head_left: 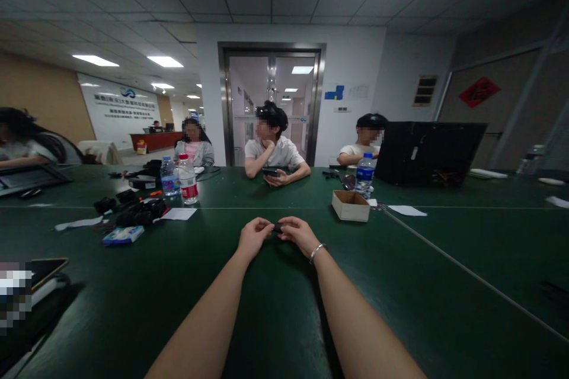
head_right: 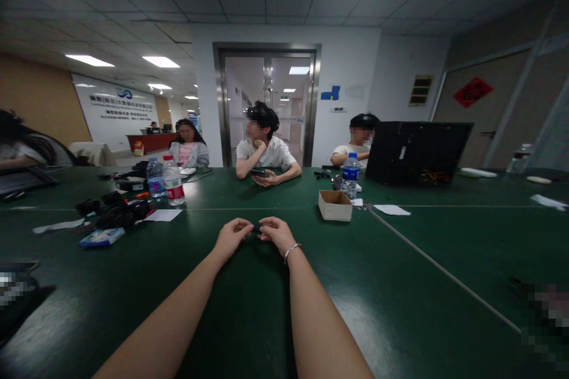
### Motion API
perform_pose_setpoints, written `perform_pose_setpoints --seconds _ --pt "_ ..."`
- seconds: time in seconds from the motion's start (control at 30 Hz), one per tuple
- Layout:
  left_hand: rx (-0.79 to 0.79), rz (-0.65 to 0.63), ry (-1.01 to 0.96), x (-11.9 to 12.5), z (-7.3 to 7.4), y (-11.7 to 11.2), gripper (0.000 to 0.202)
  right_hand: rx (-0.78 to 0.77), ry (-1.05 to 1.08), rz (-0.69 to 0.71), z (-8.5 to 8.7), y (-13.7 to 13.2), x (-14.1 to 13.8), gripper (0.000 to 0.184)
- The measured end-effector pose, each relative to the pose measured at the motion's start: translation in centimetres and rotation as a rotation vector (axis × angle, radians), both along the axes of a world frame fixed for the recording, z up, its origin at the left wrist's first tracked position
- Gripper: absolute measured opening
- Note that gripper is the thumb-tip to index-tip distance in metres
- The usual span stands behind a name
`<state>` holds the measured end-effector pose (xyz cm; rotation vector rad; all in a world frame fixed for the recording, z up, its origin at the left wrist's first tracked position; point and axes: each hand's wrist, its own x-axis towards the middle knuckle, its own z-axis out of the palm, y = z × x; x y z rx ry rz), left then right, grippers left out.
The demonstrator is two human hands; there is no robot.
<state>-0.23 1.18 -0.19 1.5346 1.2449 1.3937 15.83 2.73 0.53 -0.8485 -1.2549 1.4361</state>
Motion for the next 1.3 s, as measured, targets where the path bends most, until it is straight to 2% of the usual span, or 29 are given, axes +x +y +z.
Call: perform_pose_setpoints --seconds 0.8,1.03,1.23,1.3 --pt "-0.154 0.051 0.078 -0.56 -0.22 0.55 0.039 0.057 -0.03 0.088 -0.13 -0.03 0.21 0.026" --pt "-0.065 -0.02 -0.049 -0.32 -0.58 0.72 0.033 0.032 -0.006 0.067 -0.37 0.31 0.19 0.027" --pt "0.07 0.004 0.013 -0.19 -0.26 0.09 0.03 -0.001 0.025 0.058 -0.24 0.21 0.16 0.019" --pt "0.068 0.013 0.026 -0.21 -0.29 0.1 0.03 0.006 0.023 0.064 -0.22 0.16 0.16 0.019"
